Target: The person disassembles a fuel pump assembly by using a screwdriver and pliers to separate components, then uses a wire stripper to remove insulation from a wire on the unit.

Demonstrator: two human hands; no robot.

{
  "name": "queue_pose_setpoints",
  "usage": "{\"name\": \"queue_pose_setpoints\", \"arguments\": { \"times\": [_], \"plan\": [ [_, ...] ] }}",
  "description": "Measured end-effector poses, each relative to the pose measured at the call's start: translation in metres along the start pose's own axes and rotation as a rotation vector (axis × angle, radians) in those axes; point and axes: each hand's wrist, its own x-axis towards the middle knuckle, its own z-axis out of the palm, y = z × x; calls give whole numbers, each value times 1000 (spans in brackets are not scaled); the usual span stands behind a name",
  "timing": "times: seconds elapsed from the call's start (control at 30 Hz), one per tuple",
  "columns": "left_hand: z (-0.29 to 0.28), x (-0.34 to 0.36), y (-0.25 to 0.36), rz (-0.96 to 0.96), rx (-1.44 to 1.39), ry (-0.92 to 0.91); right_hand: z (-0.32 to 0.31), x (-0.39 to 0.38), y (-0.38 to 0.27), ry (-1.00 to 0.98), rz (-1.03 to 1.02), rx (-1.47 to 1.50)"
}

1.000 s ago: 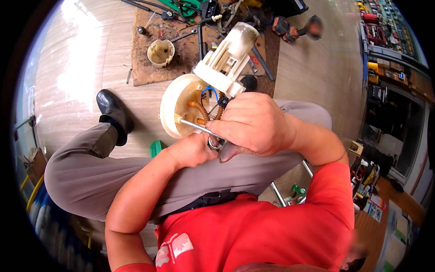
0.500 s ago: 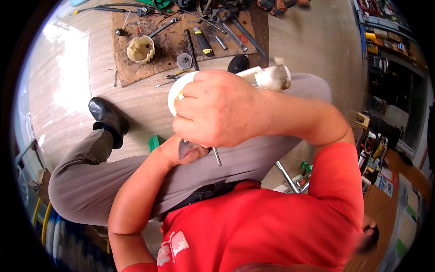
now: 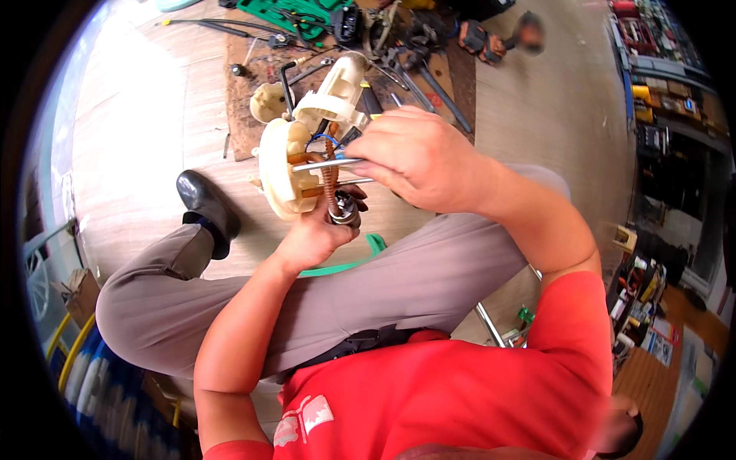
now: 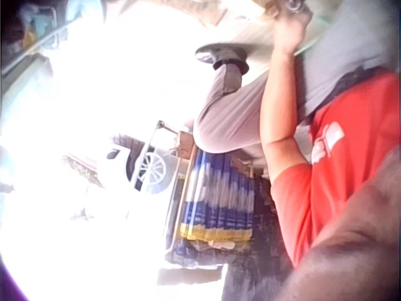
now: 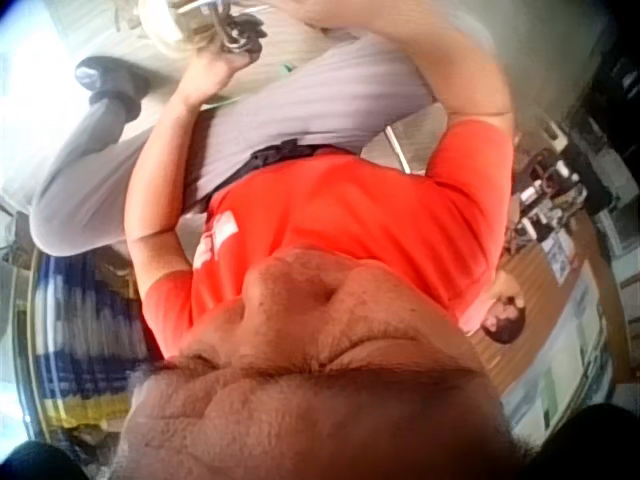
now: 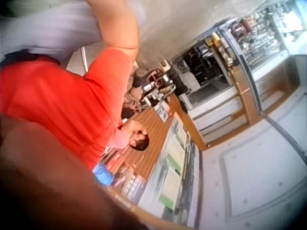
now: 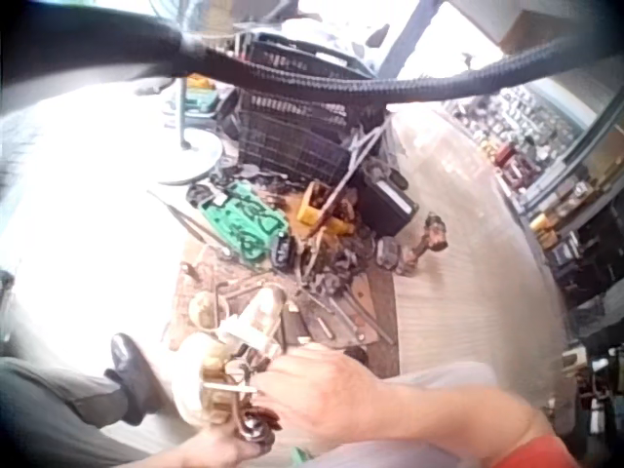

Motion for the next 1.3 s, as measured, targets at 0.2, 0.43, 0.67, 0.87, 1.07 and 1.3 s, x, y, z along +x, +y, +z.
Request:
{"name": "queue_pose_setpoints", "arguments": {
  "times": [0.2, 0.43, 0.67, 0.87, 1.07, 1.3],
  "plan": [
    [-1, -1, 5, -179, -82, -26, 5, -4, 2, -89, 197, 28],
    [0, 0, 9, -258, -77, -80, 11, -7, 9, -148, 272, -59],
    [1, -2, 10, -212, -154, -147, 11, -5, 12, -160, 311, -140],
    [3, -5, 9, -162, -683, -242, 6, -3, 22, -156, 399, -226],
    [1, -3, 12, -205, -915, -217, 6, -3, 36, -214, 491, -252],
    [-1, -3, 11, -224, -968, -184, 21, -6, 40, -273, 486, -269]
  ]
}}
